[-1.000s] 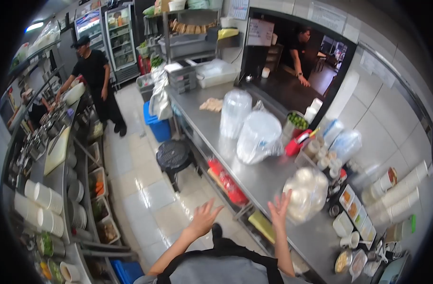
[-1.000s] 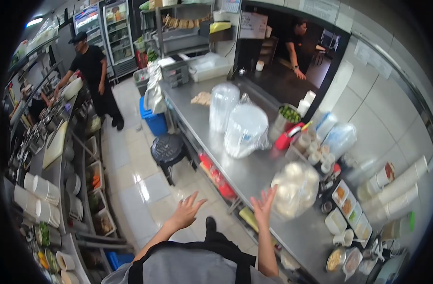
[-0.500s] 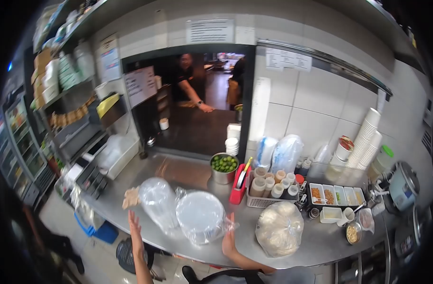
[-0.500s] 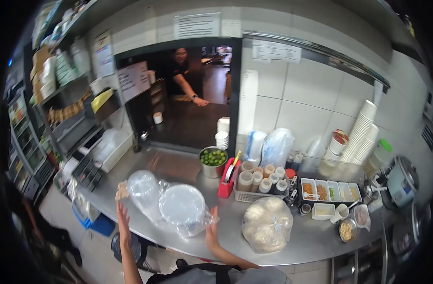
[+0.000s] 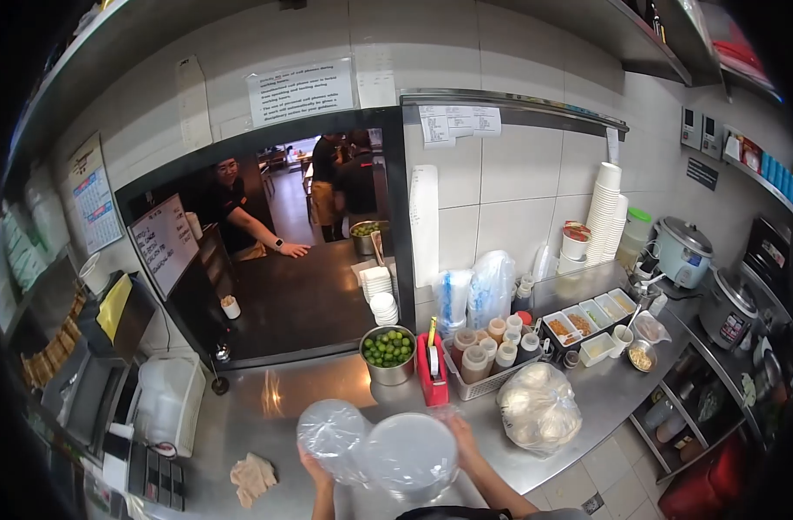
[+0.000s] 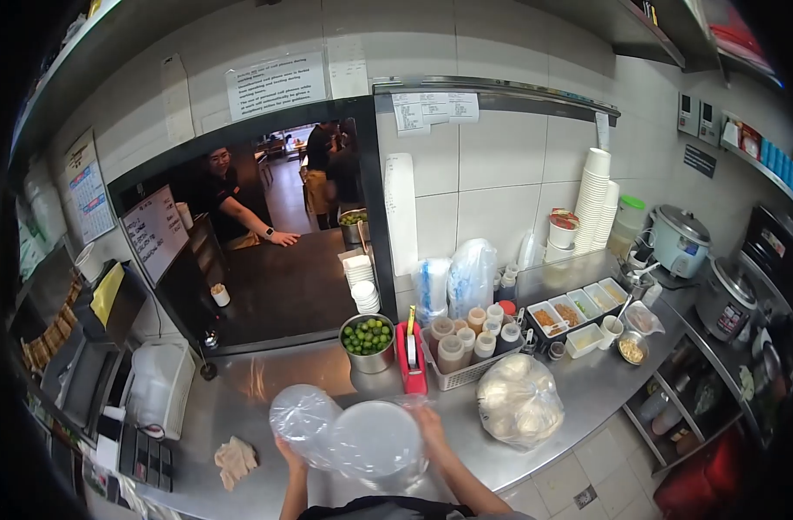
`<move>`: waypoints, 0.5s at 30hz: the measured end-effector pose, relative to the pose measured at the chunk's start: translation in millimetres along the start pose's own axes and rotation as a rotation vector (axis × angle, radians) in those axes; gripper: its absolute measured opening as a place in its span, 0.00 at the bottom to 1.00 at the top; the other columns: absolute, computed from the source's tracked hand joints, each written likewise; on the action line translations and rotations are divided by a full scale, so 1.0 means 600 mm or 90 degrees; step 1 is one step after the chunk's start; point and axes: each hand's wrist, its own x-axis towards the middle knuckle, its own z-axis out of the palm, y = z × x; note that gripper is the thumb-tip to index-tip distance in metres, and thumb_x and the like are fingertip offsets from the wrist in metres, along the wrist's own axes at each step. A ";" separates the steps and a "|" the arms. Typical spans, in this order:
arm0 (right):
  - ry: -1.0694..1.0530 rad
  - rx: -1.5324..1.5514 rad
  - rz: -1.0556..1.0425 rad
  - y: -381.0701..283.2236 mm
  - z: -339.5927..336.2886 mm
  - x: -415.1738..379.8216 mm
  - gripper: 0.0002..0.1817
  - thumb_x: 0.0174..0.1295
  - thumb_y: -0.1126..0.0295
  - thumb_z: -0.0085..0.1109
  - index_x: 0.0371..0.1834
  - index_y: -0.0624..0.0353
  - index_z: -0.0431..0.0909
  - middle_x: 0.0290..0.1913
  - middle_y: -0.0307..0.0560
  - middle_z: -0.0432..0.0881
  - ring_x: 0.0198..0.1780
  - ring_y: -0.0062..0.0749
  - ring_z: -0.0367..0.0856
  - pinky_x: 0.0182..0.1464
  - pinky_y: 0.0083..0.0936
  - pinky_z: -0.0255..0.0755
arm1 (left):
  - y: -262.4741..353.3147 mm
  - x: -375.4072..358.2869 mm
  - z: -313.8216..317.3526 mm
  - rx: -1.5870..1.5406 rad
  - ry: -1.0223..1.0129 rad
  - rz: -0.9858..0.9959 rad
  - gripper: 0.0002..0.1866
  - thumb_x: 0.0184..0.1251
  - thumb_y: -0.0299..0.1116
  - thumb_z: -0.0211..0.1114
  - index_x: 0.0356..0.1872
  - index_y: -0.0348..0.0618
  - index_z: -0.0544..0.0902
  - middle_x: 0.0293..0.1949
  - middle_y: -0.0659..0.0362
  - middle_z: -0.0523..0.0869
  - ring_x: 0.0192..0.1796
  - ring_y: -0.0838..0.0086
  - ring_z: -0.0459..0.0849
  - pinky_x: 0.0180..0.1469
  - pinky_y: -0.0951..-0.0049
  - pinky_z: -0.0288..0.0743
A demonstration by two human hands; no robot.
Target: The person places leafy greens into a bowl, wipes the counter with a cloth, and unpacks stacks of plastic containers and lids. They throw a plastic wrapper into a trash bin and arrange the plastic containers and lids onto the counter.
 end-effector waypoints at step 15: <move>0.185 0.015 -0.198 -0.065 -0.115 0.094 0.22 0.67 0.57 0.40 0.53 0.64 0.71 0.50 0.47 0.76 0.52 0.32 0.73 0.55 0.27 0.66 | 0.088 0.007 0.026 0.181 0.065 -0.024 0.08 0.70 0.32 0.49 0.35 0.40 0.74 0.33 0.65 0.76 0.36 0.85 0.71 0.39 0.83 0.66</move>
